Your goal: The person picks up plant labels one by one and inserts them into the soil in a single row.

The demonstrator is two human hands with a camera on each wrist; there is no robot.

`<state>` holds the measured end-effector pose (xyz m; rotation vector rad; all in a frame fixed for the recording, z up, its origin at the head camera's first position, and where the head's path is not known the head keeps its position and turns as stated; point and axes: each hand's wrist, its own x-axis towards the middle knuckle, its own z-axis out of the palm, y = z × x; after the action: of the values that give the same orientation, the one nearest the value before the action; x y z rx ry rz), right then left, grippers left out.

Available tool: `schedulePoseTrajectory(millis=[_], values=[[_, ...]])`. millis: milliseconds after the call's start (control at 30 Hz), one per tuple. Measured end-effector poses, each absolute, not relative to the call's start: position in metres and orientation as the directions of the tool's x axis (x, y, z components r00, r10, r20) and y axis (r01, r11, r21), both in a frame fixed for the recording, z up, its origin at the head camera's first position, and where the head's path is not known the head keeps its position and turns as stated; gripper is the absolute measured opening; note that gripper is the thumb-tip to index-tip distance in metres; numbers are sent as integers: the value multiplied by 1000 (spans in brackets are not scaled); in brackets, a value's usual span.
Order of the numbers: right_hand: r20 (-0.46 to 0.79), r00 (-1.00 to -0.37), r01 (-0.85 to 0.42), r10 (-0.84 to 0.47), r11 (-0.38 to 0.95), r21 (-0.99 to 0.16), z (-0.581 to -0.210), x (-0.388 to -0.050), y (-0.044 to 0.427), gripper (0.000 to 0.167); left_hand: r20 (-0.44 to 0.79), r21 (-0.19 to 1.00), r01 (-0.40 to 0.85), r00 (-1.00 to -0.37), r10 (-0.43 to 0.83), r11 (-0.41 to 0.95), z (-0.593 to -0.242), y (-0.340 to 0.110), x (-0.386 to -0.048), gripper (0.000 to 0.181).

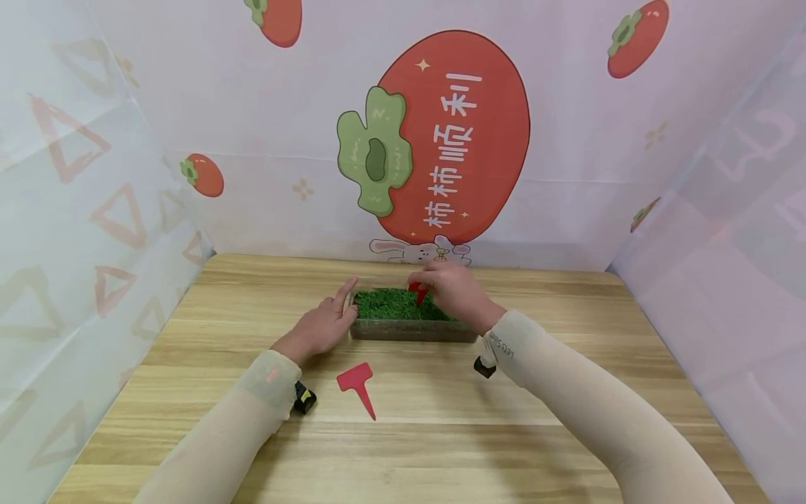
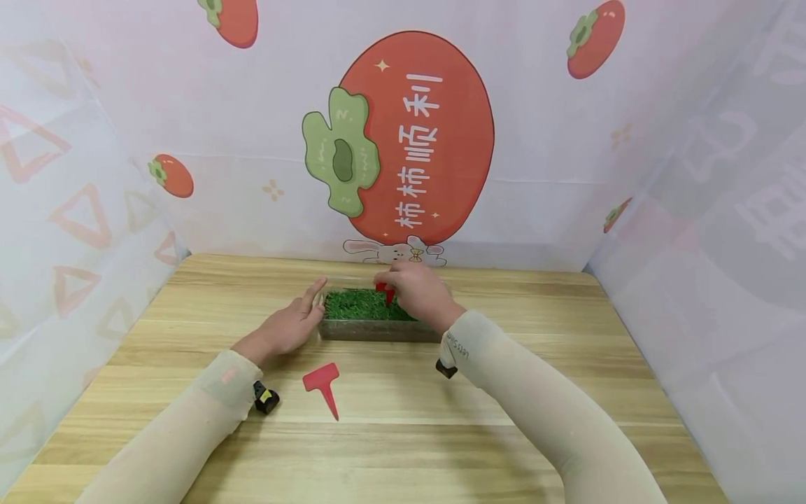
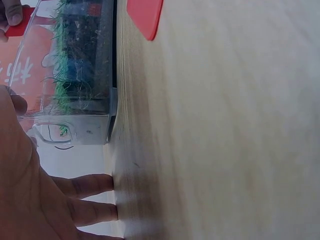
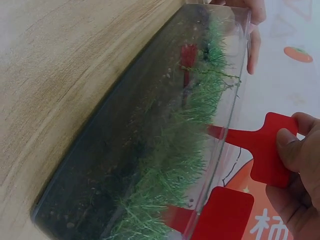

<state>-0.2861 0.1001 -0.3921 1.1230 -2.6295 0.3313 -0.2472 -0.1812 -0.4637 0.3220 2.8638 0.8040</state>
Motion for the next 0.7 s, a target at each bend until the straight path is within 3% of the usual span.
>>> schedulePoseTrajectory(millis=[700], values=[[236, -709, -700, -665, 705, -118, -408, -292, 95, 36, -84, 526, 159, -968, 237, 835, -464, -181, -248, 62]])
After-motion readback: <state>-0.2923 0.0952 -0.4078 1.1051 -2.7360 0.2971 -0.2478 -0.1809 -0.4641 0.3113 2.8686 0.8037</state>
